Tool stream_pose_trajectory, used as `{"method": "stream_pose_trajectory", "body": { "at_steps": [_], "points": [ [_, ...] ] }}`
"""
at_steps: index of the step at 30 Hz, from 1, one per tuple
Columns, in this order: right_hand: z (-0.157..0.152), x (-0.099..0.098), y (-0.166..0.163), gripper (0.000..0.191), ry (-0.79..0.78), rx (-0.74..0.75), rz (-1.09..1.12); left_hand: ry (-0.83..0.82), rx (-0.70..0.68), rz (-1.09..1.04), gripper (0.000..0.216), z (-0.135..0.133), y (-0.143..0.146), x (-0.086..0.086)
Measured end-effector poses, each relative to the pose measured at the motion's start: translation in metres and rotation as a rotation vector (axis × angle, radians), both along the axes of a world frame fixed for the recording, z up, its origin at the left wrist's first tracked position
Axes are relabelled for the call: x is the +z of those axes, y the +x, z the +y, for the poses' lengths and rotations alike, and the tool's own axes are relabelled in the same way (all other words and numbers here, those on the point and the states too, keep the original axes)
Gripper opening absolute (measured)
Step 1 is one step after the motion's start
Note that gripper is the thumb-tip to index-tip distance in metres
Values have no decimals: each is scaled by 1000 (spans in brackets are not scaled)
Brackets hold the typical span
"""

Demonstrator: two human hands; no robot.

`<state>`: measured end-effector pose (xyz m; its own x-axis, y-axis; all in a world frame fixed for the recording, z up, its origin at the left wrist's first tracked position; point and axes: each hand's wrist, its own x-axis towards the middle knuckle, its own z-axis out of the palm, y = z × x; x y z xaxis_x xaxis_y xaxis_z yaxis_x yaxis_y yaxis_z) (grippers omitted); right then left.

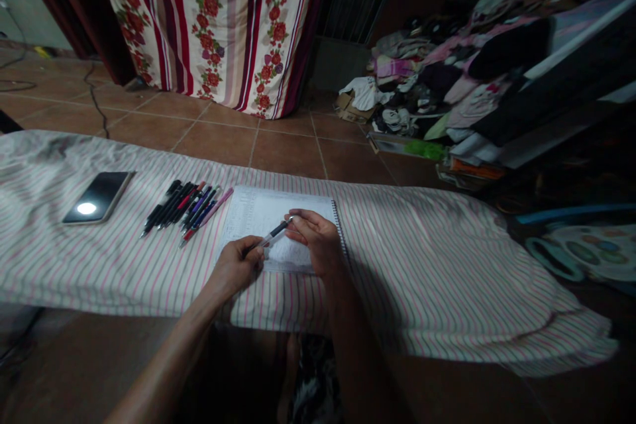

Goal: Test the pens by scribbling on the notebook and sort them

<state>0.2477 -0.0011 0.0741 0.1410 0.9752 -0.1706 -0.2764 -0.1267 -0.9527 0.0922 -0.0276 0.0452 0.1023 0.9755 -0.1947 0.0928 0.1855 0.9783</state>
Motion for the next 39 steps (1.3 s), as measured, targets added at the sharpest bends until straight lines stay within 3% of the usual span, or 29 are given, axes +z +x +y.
{"method": "stream_pose_trajectory", "body": {
  "at_steps": [27,39],
  "points": [
    [0,-2,4,25,19,46,-74,113,-39,190,26,1,-9,-1],
    [0,-5,5,30,22,60,-126,134,-58,221,31,3,-13,-10]
  ]
}}
